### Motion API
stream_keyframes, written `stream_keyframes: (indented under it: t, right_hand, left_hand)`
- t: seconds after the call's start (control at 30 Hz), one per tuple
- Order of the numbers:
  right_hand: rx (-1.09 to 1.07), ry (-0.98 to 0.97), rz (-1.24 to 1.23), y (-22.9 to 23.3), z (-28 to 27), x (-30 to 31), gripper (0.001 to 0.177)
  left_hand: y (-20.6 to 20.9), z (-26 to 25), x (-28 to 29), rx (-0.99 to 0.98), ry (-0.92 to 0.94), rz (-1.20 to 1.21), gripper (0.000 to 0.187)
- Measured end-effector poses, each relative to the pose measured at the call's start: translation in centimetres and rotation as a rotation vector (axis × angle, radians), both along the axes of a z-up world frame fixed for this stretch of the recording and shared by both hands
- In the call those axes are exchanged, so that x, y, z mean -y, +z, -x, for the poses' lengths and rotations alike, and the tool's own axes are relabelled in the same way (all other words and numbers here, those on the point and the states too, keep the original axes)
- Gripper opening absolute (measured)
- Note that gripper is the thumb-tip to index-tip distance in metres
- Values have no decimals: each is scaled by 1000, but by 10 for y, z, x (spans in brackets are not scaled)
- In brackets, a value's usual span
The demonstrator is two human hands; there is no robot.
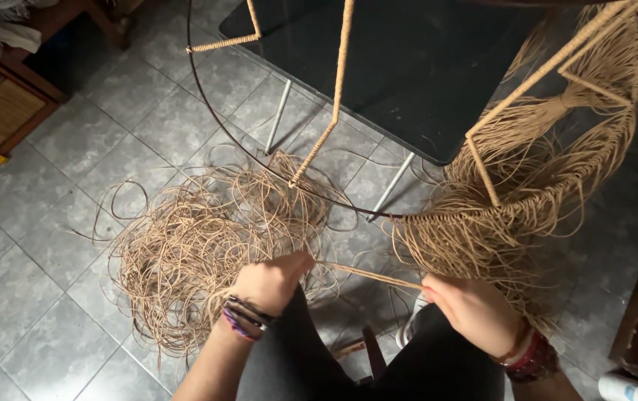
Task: Weaving natural fibers onto a circular frame to create a decorative furniture item
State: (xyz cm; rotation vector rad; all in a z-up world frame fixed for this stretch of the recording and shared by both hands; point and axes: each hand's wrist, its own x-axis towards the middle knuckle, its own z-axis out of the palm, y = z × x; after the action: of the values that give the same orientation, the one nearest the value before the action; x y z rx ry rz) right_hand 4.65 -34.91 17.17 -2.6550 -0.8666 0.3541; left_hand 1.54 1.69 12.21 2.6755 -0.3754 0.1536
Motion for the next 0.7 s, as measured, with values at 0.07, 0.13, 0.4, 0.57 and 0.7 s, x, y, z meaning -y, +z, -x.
stream_keyframes:
  t: [0.07, 0.13, 0.4, 0.57, 0.7]
  right_hand:
    - [-111, -38, -7, 0, -2, 3, 12]
    - [-88, -38, 78, -5, -3, 0, 12]
    - [109, -35, -70, -30, -8, -14, 19]
    - [81, 88, -380, -23, -34, -31, 13]
    - [157, 89, -447, -58, -57, -43, 10]
  left_hand:
    - [-15, -2, -11, -3, 28, -106, 22]
    - [-18, -3, -9, 13, 71, -81, 22]
    - [-3, -17, -22, -151, 160, -37, 25]
    - [-11, -22, -25, 14, -54, 100, 86]
    - [32, -24, 27, 325, 145, 227, 54]
